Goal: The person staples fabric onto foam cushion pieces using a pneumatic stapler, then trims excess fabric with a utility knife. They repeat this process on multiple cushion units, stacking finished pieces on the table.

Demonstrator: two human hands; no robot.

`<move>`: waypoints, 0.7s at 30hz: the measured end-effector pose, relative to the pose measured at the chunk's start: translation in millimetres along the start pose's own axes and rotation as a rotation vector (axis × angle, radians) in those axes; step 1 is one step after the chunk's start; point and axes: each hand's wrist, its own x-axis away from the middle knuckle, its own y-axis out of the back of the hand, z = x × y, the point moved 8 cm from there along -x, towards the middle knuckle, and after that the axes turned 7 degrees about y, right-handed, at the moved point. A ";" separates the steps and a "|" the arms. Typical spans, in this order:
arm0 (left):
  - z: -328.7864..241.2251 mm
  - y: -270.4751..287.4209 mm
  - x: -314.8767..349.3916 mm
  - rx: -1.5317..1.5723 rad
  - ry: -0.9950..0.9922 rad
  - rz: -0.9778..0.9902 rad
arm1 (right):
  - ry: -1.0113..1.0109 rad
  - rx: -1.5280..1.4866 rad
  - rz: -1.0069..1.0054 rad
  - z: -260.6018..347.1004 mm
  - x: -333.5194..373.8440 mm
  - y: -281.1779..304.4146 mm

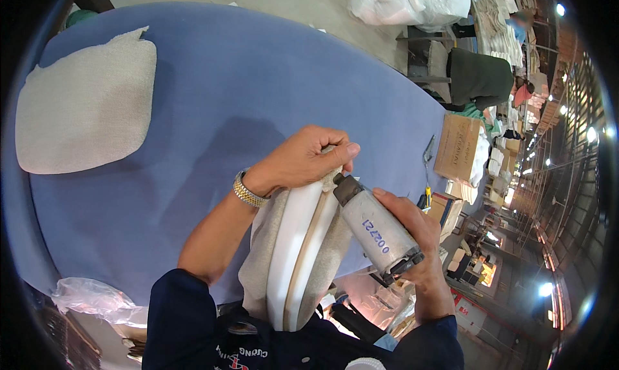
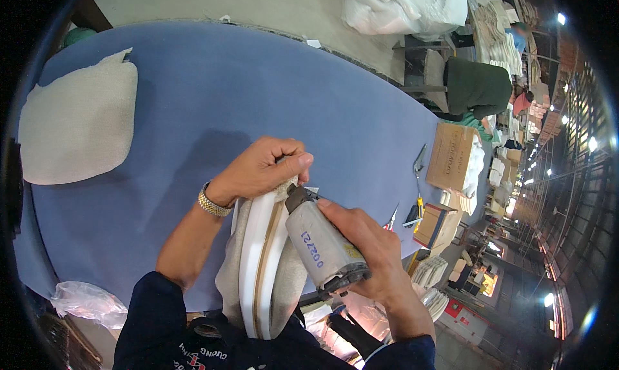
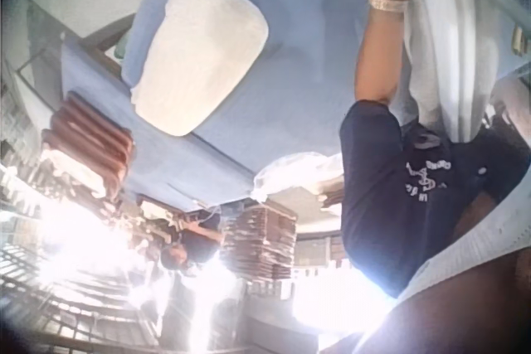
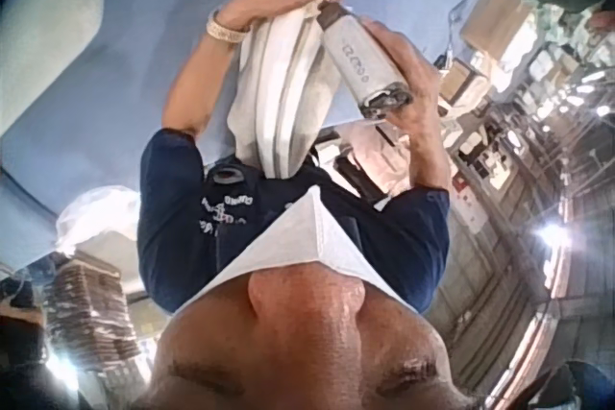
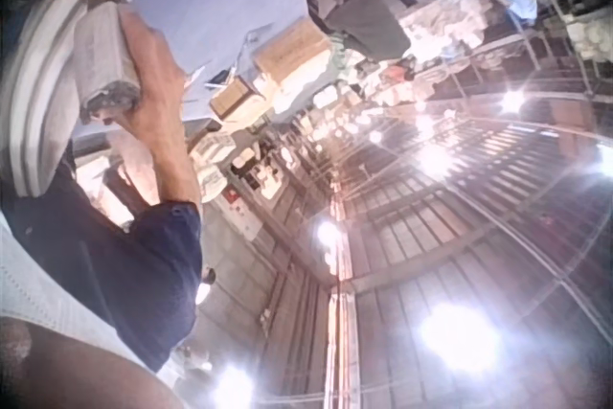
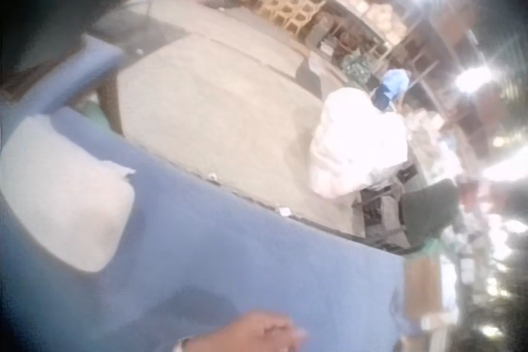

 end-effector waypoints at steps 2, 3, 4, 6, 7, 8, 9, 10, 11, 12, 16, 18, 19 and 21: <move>2.6 4.9 2.1 0.010 0.024 0.020 | -0.010 0.020 0.003 1.8 -0.8 1.4; 3.3 7.2 2.9 0.012 0.036 0.030 | -0.005 0.023 -0.001 2.7 -1.8 2.1; 4.9 8.1 3.1 0.022 0.029 0.029 | 0.000 0.025 -0.006 3.4 -2.8 2.5; 5.8 8.7 4.5 0.032 0.012 0.025 | 0.014 -0.017 -0.023 4.4 -3.0 4.2; 5.5 9.1 6.0 0.067 0.013 0.026 | 0.021 -0.039 -0.033 5.2 -3.0 5.0; 6.1 10.2 7.5 0.104 0.015 0.028 | 0.007 -0.042 -0.032 5.1 -4.1 4.9; 6.6 11.1 8.7 0.141 0.018 0.030 | -0.007 -0.045 -0.032 5.8 -5.4 4.9; 6.4 12.1 9.4 0.132 0.015 0.026 | -0.021 -0.049 -0.033 6.0 -6.3 4.5; 6.0 13.3 10.0 0.123 0.012 0.024 | -0.009 -0.035 -0.040 7.9 -7.5 4.3; 5.5 14.4 10.6 0.114 0.009 0.022 | 0.003 -0.021 -0.048 9.7 -8.6 3.8; 11.2 13.0 8.8 0.157 -0.032 0.016 | 0.043 -0.028 -0.055 14.9 -12.7 2.8; 13.7 15.4 7.7 0.120 -0.052 0.009 | 0.001 -0.030 -0.006 10.3 -15.5 -0.4; 13.8 15.3 8.0 0.124 -0.046 0.015 | -0.021 -0.030 0.019 8.2 -16.5 -2.0; 12.2 13.0 7.7 0.135 -0.028 0.037 | -0.073 -0.079 0.045 3.8 -16.0 -4.2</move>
